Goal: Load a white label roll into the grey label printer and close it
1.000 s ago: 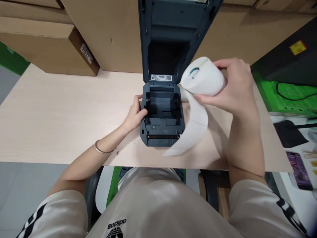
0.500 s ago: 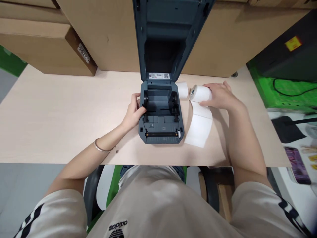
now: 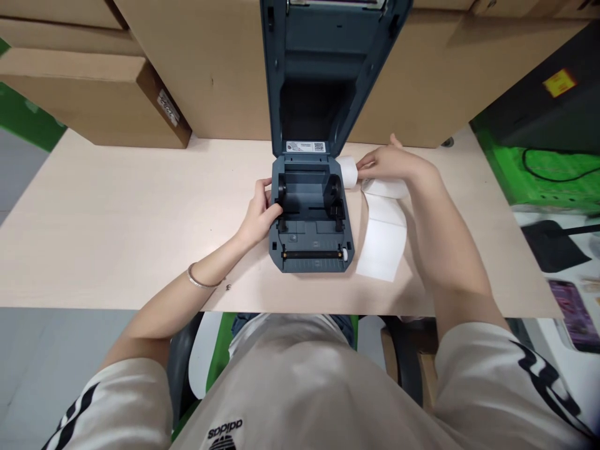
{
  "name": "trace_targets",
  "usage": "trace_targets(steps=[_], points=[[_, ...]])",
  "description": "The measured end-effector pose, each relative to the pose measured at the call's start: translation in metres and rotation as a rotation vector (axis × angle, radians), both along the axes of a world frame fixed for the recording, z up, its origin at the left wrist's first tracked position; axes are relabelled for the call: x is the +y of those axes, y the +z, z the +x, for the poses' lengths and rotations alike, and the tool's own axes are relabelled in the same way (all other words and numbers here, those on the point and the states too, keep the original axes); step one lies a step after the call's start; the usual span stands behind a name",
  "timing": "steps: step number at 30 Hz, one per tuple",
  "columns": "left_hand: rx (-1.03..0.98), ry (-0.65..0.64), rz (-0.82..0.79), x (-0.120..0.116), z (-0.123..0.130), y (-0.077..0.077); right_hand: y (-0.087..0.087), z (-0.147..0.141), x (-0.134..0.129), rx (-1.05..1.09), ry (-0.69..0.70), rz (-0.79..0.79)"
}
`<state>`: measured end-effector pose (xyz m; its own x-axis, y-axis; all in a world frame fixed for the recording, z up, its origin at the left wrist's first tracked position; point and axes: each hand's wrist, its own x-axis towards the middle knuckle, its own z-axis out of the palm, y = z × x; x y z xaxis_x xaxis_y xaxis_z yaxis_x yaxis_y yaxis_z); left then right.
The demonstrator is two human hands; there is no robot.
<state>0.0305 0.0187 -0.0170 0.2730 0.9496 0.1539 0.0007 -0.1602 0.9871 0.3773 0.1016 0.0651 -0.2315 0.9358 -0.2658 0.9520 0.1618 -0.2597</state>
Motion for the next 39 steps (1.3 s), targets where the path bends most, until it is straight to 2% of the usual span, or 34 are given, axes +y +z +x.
trace_targets(steps=[4,10,17,20,24,27,29,31,33,36,39], points=[[-0.003,-0.002,-0.001,0.000,0.000,0.000,0.007,0.003,0.005,0.028,0.028,-0.113],[-0.001,-0.007,-0.009,0.000,0.000,-0.001,0.010,0.008,0.008,0.125,-0.029,-0.272],[-0.010,-0.008,0.022,0.002,-0.001,-0.005,0.010,-0.011,0.008,0.047,-0.016,-0.237],[-0.012,-0.015,0.029,0.002,-0.001,-0.006,0.021,-0.005,-0.002,0.061,-0.034,-0.090],[-0.007,-0.023,0.030,0.001,0.000,-0.003,0.047,0.017,-0.027,0.155,-0.063,0.223],[0.004,-0.019,0.010,-0.001,0.001,0.000,0.063,0.020,-0.047,0.259,-0.096,0.492],[-0.004,-0.019,0.001,-0.001,0.002,0.001,0.067,0.007,-0.057,0.305,-0.133,0.667],[-0.023,-0.017,-0.002,-0.001,0.002,0.001,0.063,-0.014,-0.064,0.315,-0.130,0.737],[-0.034,-0.012,-0.004,-0.001,0.003,0.000,0.054,-0.041,-0.068,0.297,-0.064,0.691],[-0.023,0.003,-0.016,0.000,0.003,-0.002,0.036,-0.076,-0.070,0.242,0.125,0.543],[-0.008,0.016,-0.020,-0.001,0.003,-0.002,0.022,-0.094,-0.064,0.198,0.302,0.428]])
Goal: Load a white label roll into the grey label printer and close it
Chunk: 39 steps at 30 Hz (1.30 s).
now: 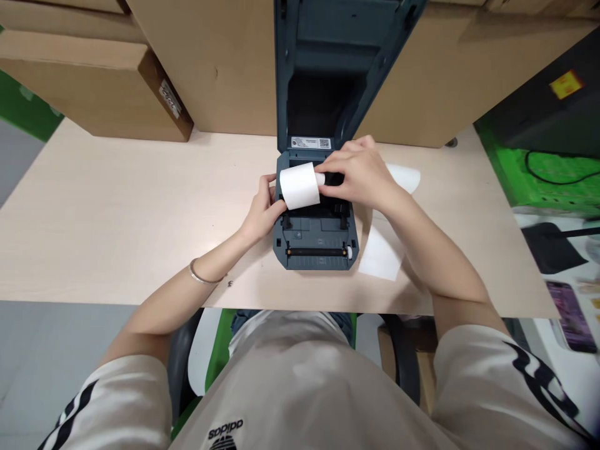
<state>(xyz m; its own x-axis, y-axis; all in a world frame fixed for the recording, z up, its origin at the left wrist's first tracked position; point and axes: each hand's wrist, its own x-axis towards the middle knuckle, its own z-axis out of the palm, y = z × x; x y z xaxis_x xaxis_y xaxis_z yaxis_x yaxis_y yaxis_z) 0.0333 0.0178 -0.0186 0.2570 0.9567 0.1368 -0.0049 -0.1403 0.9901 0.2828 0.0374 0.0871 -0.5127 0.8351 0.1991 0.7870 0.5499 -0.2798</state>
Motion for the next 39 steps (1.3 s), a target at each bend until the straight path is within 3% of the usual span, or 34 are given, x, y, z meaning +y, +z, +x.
trace_targets(steps=[7,14,22,26,29,33,39], points=[[0.008,-0.012,-0.013,0.000,0.000,0.000,-0.007,0.000,0.006,-0.049,0.153,-0.152],[-0.003,-0.031,-0.003,-0.002,0.000,0.002,0.005,0.014,-0.022,0.277,0.124,-0.217],[0.018,-0.007,0.009,-0.003,-0.001,0.001,0.006,0.008,-0.046,0.564,0.134,-0.462],[0.019,-0.010,0.032,-0.003,0.000,0.003,-0.003,-0.011,-0.053,0.594,0.129,-0.368],[0.014,-0.013,0.027,-0.004,0.001,0.006,-0.010,-0.012,-0.058,0.580,0.219,-0.303],[0.016,-0.013,-0.012,-0.006,0.002,0.008,-0.011,0.003,-0.073,0.380,0.335,-0.196],[0.018,0.017,0.003,-0.007,0.002,0.007,-0.011,0.006,-0.113,0.184,0.284,-0.009]])
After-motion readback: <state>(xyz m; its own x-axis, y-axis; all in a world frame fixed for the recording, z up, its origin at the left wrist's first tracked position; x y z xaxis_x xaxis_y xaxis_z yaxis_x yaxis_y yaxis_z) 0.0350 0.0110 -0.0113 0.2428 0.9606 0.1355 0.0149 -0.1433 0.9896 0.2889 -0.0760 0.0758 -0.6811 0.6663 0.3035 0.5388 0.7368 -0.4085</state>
